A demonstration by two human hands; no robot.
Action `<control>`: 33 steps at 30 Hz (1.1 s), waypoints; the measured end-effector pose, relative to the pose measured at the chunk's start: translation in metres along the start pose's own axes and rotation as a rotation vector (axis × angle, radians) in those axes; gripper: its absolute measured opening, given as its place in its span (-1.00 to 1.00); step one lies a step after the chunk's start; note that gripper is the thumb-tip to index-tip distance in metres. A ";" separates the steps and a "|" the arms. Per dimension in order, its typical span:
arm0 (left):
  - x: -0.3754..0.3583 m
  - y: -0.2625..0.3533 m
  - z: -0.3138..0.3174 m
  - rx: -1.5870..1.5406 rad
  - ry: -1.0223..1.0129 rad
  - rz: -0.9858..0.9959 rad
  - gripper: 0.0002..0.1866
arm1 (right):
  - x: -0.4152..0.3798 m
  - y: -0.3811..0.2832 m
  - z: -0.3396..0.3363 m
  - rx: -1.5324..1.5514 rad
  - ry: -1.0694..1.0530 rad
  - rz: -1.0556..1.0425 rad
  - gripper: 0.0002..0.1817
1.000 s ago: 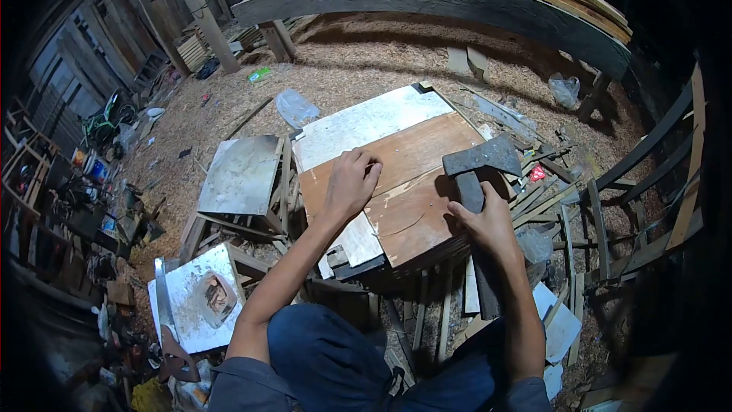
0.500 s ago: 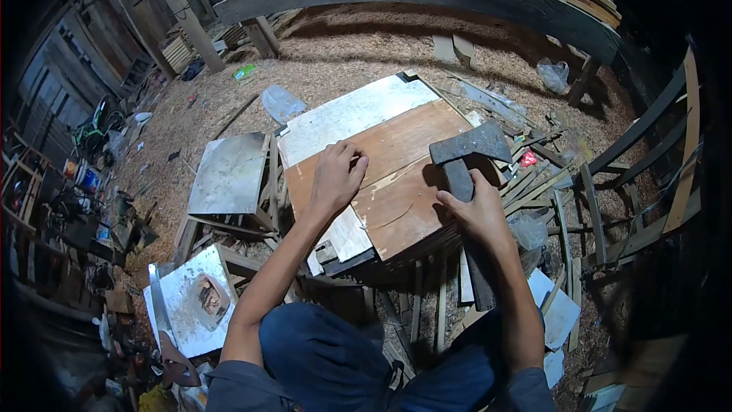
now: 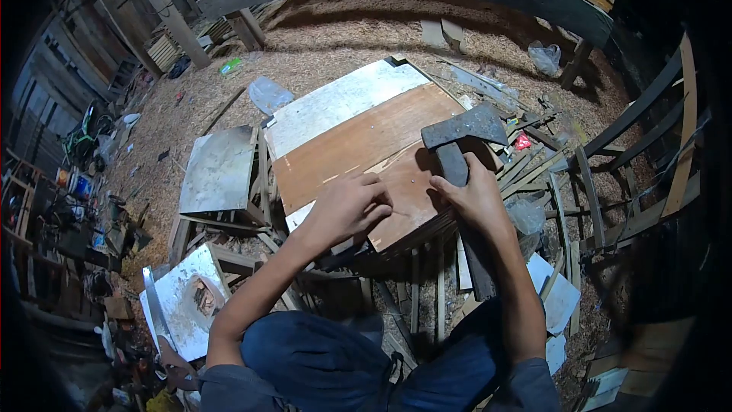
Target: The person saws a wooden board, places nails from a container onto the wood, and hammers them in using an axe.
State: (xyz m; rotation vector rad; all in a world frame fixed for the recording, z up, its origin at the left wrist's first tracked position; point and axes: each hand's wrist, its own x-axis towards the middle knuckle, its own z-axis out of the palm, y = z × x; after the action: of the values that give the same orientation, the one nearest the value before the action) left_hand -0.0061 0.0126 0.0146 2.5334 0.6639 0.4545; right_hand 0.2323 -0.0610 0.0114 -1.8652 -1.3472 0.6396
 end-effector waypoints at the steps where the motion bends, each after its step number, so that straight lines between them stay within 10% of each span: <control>1: -0.001 -0.003 0.000 0.019 -0.006 -0.012 -0.77 | 0.000 0.001 0.000 0.004 0.002 -0.004 -0.37; 22: -0.037 0.036 -0.021 -0.323 0.018 -0.378 -0.80 | -0.041 0.002 -0.038 0.025 -0.104 -0.129 -0.45; 33: -0.052 -0.014 0.026 0.073 0.508 -0.341 -0.76 | -0.028 -0.051 -0.042 -0.363 -0.093 -0.362 -0.59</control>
State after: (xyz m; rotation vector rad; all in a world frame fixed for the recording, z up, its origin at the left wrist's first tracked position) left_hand -0.0433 -0.0138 -0.0244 2.3057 1.2905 0.9722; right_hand 0.2253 -0.0899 0.0766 -1.8072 -1.9059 0.3113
